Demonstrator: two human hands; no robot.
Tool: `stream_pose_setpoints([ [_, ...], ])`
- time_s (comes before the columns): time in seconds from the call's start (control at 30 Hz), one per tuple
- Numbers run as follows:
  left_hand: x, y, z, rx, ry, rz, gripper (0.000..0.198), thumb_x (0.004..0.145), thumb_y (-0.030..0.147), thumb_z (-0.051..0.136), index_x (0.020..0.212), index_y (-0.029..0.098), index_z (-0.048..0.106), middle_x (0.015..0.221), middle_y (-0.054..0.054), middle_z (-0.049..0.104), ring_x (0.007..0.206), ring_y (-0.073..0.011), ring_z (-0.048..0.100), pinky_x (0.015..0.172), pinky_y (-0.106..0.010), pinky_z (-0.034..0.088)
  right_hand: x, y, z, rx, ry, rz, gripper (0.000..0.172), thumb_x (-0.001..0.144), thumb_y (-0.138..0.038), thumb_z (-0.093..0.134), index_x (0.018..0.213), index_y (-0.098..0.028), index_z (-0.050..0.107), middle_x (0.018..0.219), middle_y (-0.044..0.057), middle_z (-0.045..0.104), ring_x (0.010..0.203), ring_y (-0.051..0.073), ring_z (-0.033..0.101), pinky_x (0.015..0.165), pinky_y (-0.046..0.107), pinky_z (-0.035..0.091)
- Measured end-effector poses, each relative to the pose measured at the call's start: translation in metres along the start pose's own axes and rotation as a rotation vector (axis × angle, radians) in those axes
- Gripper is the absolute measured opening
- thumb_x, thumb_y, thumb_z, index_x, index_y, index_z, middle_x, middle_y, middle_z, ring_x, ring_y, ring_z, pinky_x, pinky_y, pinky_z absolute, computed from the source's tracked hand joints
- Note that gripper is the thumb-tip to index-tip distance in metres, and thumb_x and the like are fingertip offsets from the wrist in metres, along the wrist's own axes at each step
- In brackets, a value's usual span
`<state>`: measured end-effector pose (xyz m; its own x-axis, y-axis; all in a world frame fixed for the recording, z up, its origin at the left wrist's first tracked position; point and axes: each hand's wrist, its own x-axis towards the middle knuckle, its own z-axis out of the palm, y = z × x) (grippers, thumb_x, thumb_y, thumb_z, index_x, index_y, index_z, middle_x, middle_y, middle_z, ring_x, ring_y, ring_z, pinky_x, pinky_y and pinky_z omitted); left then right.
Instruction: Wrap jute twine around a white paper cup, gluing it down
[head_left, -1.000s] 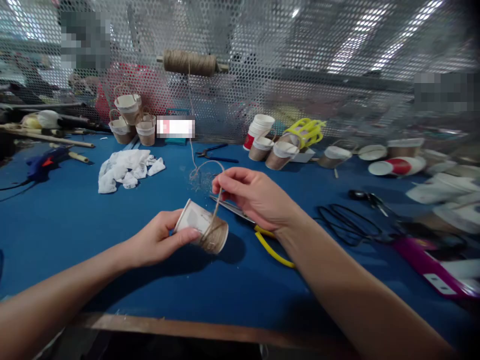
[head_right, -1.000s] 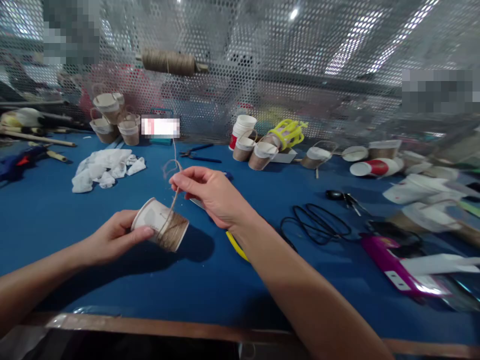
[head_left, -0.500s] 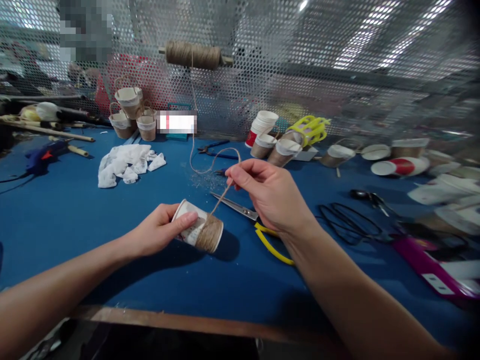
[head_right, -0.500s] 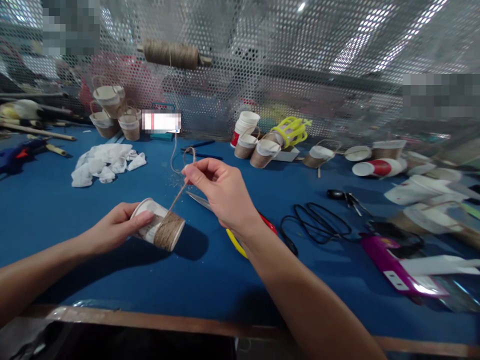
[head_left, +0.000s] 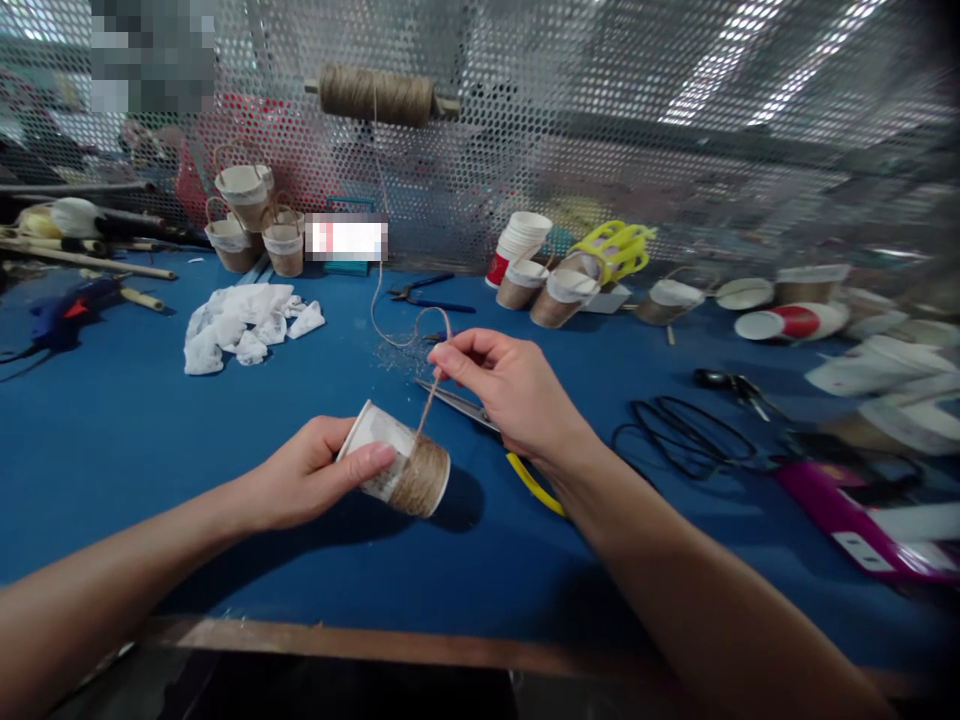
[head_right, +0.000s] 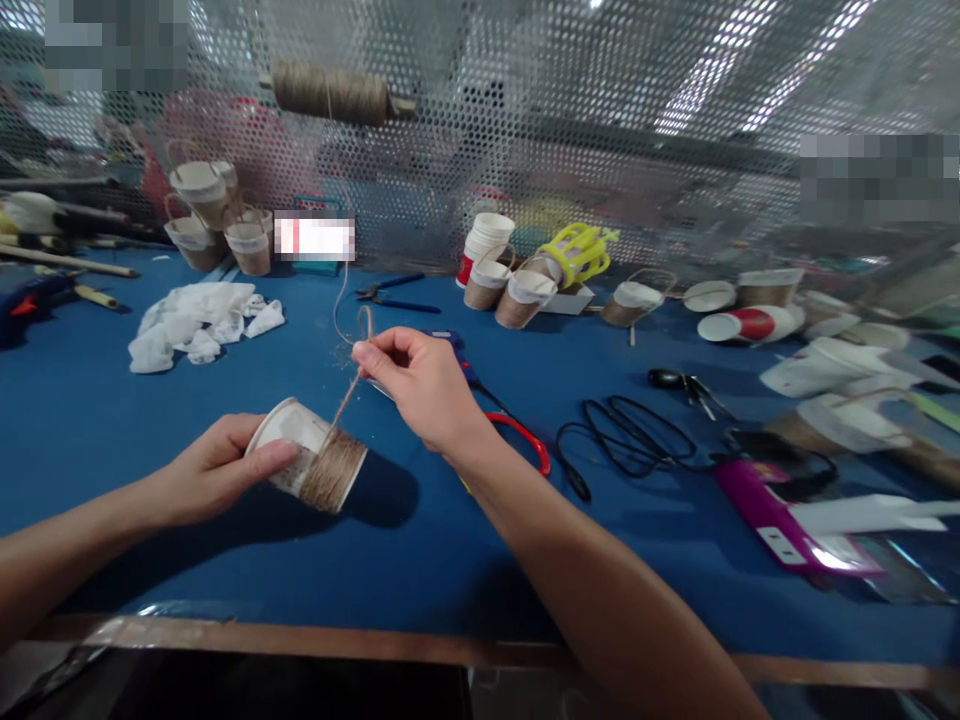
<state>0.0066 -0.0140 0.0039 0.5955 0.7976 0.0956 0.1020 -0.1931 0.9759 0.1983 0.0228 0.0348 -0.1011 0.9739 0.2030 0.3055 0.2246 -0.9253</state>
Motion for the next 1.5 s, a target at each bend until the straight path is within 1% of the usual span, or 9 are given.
stream_pose_setpoints([
  [0.1, 0.0, 0.001, 0.001, 0.033, 0.005, 0.03, 0.028, 0.084, 0.03, 0.047, 0.066, 0.011, 0.057, 0.057, 0.002, 0.047, 0.051, -0.0072, 0.037, 0.049, -0.017, 0.036, 0.0, 0.002, 0.001, -0.008, -0.009, 0.007, 0.016, 0.074, -0.031, 0.062, 0.067, -0.017, 0.059, 0.063, -0.001, 0.059, 0.061, 0.011, 0.053, 0.065, 0.027, 0.043],
  [0.4, -0.003, 0.003, 0.0, 0.159, 0.002, 0.195, 0.023, 0.083, 0.019, 0.045, 0.061, 0.014, 0.049, 0.057, 0.004, 0.042, 0.05, -0.0067, 0.033, 0.047, -0.017, 0.034, -0.002, 0.007, 0.005, -0.043, -0.09, 0.029, 0.019, 0.076, -0.034, 0.06, 0.068, -0.017, 0.059, 0.065, 0.001, 0.061, 0.061, 0.012, 0.054, 0.063, 0.028, 0.042],
  [0.63, -0.002, 0.003, -0.001, 0.232, 0.016, 0.324, 0.023, 0.083, 0.016, 0.046, 0.061, 0.015, 0.047, 0.056, 0.004, 0.041, 0.049, -0.0065, 0.033, 0.046, -0.017, 0.033, -0.005, 0.009, 0.009, -0.077, -0.154, 0.05, 0.019, 0.077, -0.034, 0.057, 0.068, -0.017, 0.058, 0.066, 0.001, 0.061, 0.062, 0.012, 0.054, 0.065, 0.029, 0.042],
  [0.8, -0.003, 0.004, -0.001, 0.263, 0.017, 0.408, 0.022, 0.083, 0.013, 0.046, 0.061, 0.015, 0.047, 0.058, 0.004, 0.043, 0.05, -0.0066, 0.035, 0.048, -0.018, 0.033, -0.007, 0.01, 0.013, -0.04, -0.205, 0.079, 0.018, 0.076, -0.032, 0.057, 0.068, -0.016, 0.058, 0.065, 0.001, 0.06, 0.063, 0.012, 0.055, 0.066, 0.028, 0.042],
  [1.0, -0.004, 0.005, -0.002, 0.307, 0.053, 0.445, 0.026, 0.084, 0.018, 0.046, 0.058, 0.015, 0.047, 0.057, 0.002, 0.046, 0.051, -0.0081, 0.039, 0.05, -0.02, 0.036, -0.01, 0.011, 0.017, 0.003, -0.26, 0.132, 0.021, 0.072, -0.036, 0.061, 0.067, -0.016, 0.058, 0.063, 0.0, 0.059, 0.059, 0.011, 0.052, 0.059, 0.026, 0.039],
  [1.13, -0.004, 0.005, -0.002, 0.278, 0.077, 0.39, 0.028, 0.084, 0.025, 0.047, 0.058, 0.015, 0.048, 0.055, 0.002, 0.045, 0.049, -0.0078, 0.037, 0.047, -0.019, 0.035, -0.012, 0.017, 0.02, -0.023, -0.298, 0.177, 0.024, 0.069, -0.04, 0.062, 0.068, -0.016, 0.059, 0.059, -0.002, 0.055, 0.052, 0.009, 0.045, 0.049, 0.023, 0.033],
  [1.23, -0.005, 0.003, -0.002, 0.194, 0.1, 0.251, 0.03, 0.083, 0.03, 0.049, 0.058, 0.014, 0.051, 0.054, 0.002, 0.045, 0.049, -0.0079, 0.037, 0.047, -0.019, 0.036, -0.012, 0.023, 0.023, -0.03, -0.319, 0.207, 0.025, 0.071, -0.042, 0.06, 0.069, -0.017, 0.06, 0.057, -0.003, 0.052, 0.048, 0.008, 0.042, 0.045, 0.023, 0.031],
  [1.37, -0.002, -0.002, 0.0, -0.093, 0.151, 0.018, 0.031, 0.08, 0.041, 0.053, 0.072, 0.012, 0.061, 0.061, 0.001, 0.054, 0.053, -0.0087, 0.044, 0.054, -0.021, 0.041, -0.008, 0.028, 0.027, -0.041, -0.307, 0.212, 0.023, 0.074, -0.039, 0.057, 0.068, -0.017, 0.059, 0.058, -0.001, 0.055, 0.049, 0.009, 0.045, 0.047, 0.024, 0.035],
  [1.5, 0.006, -0.002, 0.001, -0.444, 0.327, -0.102, 0.035, 0.07, 0.045, 0.065, 0.077, 0.01, 0.063, 0.062, 0.0, 0.059, 0.055, -0.0086, 0.049, 0.055, -0.019, 0.042, -0.003, 0.028, 0.024, -0.088, -0.249, 0.215, 0.017, 0.074, -0.032, 0.057, 0.066, -0.017, 0.056, 0.059, 0.001, 0.057, 0.048, 0.011, 0.047, 0.047, 0.026, 0.039],
])
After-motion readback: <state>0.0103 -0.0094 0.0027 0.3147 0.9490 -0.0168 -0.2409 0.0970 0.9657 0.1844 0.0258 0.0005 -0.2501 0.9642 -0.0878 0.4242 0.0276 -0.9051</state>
